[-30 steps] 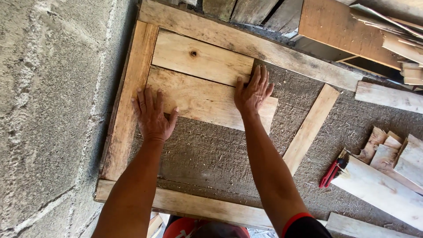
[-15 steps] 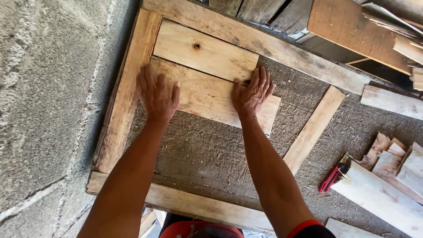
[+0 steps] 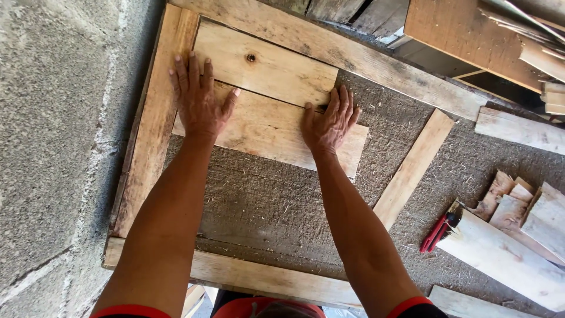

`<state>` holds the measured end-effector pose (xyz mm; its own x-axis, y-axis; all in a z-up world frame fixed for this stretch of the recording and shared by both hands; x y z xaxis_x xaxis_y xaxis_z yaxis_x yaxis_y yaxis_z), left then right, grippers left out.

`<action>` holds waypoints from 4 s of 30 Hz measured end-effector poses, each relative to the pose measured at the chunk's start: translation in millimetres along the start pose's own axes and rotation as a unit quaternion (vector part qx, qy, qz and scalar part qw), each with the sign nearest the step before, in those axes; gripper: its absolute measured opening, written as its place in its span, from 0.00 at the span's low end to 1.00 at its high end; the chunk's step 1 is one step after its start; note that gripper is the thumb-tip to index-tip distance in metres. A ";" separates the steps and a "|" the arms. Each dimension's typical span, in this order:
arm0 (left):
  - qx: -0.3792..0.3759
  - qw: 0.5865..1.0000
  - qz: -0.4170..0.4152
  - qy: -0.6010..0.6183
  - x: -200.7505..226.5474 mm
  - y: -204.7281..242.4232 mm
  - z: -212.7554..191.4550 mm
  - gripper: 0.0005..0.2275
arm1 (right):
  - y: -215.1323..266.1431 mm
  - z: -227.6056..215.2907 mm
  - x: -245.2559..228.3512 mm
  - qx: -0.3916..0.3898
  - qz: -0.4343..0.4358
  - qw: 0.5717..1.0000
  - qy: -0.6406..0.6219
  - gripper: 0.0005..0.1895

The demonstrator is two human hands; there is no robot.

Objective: Arranging and cutting thin wooden planks to fit within a larger wooden frame.

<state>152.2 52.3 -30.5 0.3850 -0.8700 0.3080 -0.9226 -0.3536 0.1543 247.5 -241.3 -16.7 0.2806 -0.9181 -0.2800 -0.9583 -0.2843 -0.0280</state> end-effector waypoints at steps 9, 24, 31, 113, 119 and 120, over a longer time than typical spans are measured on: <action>0.001 1.000 -0.004 -0.008 2.2 0.7 -2.0 0.42 | -3.7 11.8 9.0 0.000 0.015 1.000 0.008 0.30; 0.040 0.999 -0.014 -0.019 11.1 -4.3 -19.0 0.31 | -2.5 4.0 4.3 0.007 0.005 1.000 -0.006 0.29; 0.036 0.997 0.005 -0.063 12.8 -42.6 15.1 0.26 | -3.3 -0.2 -1.3 0.009 -0.002 1.000 -0.016 0.35; 0.156 0.981 -0.057 0.096 -69.7 -10.1 -4.8 0.24 | -5.4 -3.2 -5.2 -0.014 0.010 1.000 0.009 0.32; 0.117 0.988 -0.043 0.087 -67.0 -8.3 -16.3 0.23 | -5.7 1.1 -1.3 -0.014 0.021 1.000 0.018 0.34; 0.107 0.991 -0.035 0.069 -66.4 -7.5 -19.0 0.22 | -5.8 2.4 -1.0 -0.018 0.024 0.999 0.024 0.34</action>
<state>134.1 119.3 -34.3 0.4337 -0.7911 0.4312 -0.8726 -0.4881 -0.0179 252.7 -238.1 -18.5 0.2374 -0.9428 -0.2341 -0.9685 -0.2485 0.0186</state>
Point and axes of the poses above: each hand's wrist, its own y-axis away from the middle knuckle, its own z-axis out of the palm, x = y × z, the point moved 5 cm from there along -y, towards the middle knuckle, and after that the axes turned 12 degrees about -x, right-handed, at the moved point
